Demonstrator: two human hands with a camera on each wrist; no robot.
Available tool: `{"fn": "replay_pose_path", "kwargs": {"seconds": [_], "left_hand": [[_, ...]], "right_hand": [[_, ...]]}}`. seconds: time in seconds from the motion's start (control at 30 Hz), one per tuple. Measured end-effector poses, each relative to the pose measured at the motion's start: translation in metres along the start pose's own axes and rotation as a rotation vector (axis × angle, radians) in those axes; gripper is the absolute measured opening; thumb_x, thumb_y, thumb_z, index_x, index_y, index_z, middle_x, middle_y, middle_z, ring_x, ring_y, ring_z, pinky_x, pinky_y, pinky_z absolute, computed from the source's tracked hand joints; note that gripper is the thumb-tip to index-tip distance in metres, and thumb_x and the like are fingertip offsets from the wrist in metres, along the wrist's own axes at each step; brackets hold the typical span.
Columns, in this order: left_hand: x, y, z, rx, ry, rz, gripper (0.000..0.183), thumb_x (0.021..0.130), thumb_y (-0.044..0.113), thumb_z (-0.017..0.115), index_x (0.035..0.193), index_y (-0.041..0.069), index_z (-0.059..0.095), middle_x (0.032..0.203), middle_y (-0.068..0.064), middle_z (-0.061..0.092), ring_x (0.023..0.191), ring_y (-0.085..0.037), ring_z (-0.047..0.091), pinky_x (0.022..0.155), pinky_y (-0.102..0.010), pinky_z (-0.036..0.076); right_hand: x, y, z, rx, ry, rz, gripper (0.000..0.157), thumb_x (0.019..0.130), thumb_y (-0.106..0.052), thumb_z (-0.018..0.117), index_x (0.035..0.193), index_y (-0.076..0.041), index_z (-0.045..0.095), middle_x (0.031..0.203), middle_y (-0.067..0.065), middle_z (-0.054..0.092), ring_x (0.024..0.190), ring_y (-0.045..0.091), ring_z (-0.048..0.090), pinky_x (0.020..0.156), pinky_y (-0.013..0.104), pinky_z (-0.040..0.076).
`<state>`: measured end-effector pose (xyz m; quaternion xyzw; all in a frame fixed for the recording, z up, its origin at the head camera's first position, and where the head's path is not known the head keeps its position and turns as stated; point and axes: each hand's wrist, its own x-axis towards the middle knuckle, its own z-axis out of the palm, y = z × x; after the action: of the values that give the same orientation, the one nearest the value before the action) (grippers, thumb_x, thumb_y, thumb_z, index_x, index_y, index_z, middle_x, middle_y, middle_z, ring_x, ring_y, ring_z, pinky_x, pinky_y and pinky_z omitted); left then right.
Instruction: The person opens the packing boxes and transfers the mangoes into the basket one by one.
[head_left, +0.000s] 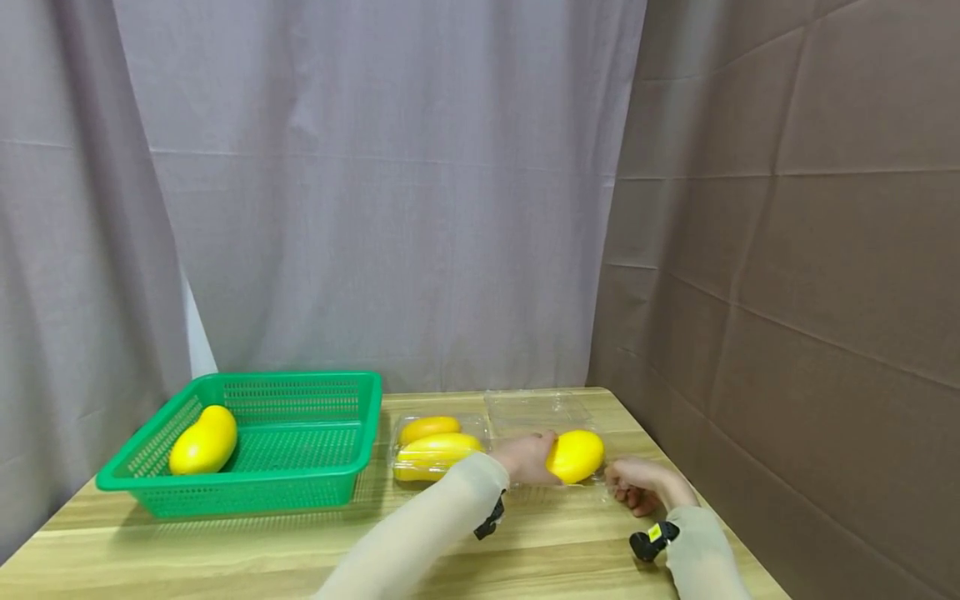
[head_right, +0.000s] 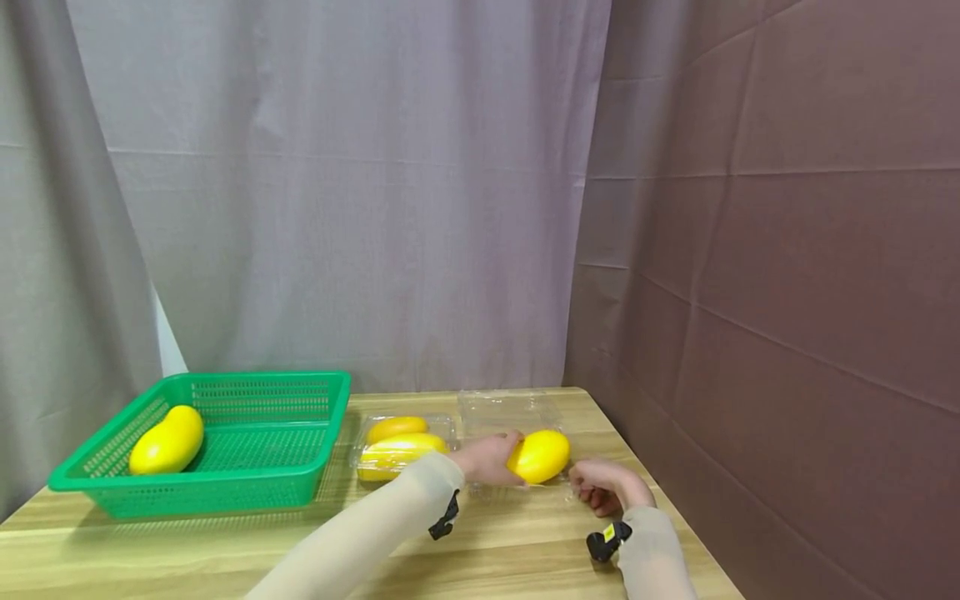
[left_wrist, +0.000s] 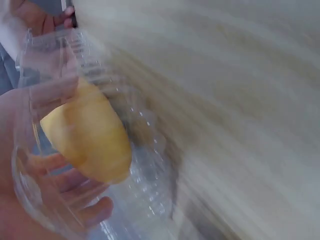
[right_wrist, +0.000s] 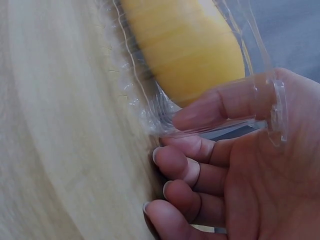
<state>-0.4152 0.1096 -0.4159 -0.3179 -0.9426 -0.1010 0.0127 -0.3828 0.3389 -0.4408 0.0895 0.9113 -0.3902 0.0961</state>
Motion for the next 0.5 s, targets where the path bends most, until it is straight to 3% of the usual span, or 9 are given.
{"fn": "replay_pose_path", "kwargs": {"seconds": [0.5], "left_hand": [[0.0061, 0.0066, 0.0093, -0.109, 0.048, -0.03, 0.078, 0.071, 0.05, 0.075, 0.132, 0.015, 0.041, 0.107, -0.002, 0.058, 0.093, -0.014, 0.057, 0.079, -0.029, 0.048]], "right_hand": [[0.0013, 0.0019, 0.0, -0.005, -0.004, -0.001, 0.016, 0.077, -0.019, 0.054, 0.069, -0.006, 0.057, 0.06, 0.004, 0.049, 0.046, 0.013, 0.04, 0.043, 0.026, 0.045]]}}
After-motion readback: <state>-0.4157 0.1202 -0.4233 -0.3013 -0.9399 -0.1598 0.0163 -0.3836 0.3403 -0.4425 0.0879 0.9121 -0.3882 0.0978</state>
